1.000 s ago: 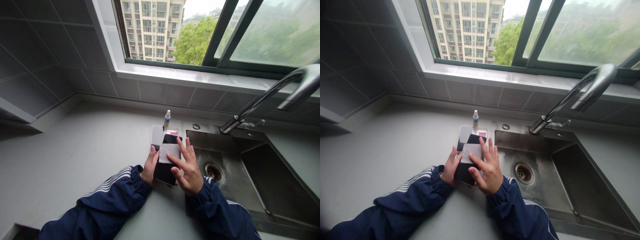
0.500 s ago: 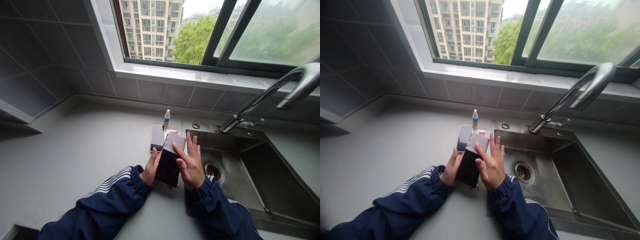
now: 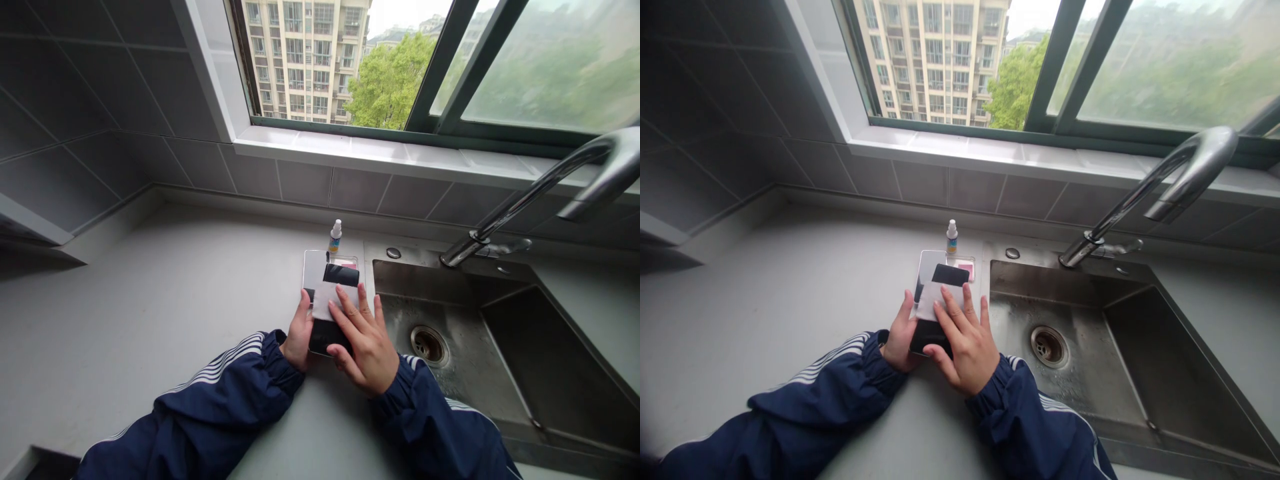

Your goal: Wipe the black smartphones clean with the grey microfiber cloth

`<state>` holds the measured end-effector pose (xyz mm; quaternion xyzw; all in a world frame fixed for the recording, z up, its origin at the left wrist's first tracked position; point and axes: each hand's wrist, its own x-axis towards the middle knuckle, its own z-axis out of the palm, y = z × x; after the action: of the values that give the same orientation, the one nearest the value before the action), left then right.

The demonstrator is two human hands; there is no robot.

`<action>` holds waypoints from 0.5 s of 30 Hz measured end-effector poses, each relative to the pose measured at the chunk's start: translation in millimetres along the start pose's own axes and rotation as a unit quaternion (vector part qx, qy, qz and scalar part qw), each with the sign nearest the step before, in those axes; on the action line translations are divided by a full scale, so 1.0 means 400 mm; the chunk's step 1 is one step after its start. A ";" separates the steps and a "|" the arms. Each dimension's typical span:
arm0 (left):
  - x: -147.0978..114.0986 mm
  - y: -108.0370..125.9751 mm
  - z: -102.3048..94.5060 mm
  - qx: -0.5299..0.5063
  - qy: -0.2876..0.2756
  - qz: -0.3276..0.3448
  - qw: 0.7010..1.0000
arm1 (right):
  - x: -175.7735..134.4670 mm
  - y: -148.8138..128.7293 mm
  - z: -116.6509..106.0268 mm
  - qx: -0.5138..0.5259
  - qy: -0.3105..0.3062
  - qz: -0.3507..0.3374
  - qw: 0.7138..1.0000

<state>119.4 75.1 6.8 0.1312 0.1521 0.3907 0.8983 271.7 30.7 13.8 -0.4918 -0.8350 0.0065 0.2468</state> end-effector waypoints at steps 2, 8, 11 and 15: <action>0.001 0.001 0.008 -0.028 0.022 0.021 0.999 | -0.002 -0.011 0.005 0.003 -0.011 -0.021 1.000; -0.003 -0.004 0.004 -0.034 0.025 -0.007 0.999 | -0.003 -0.028 -0.002 0.028 -0.017 -0.058 0.998; -0.009 -0.007 -0.013 0.046 0.002 -0.067 0.997 | -0.001 -0.024 -0.006 0.031 -0.011 -0.039 0.999; -0.024 -0.007 -0.014 0.198 -0.008 -0.127 0.972 | 0.004 -0.001 -0.009 0.033 0.029 0.032 0.998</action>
<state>112.9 66.6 2.4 0.2894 0.2348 0.2348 0.8978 272.2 31.1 17.8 -0.5100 -0.8103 0.0280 0.2871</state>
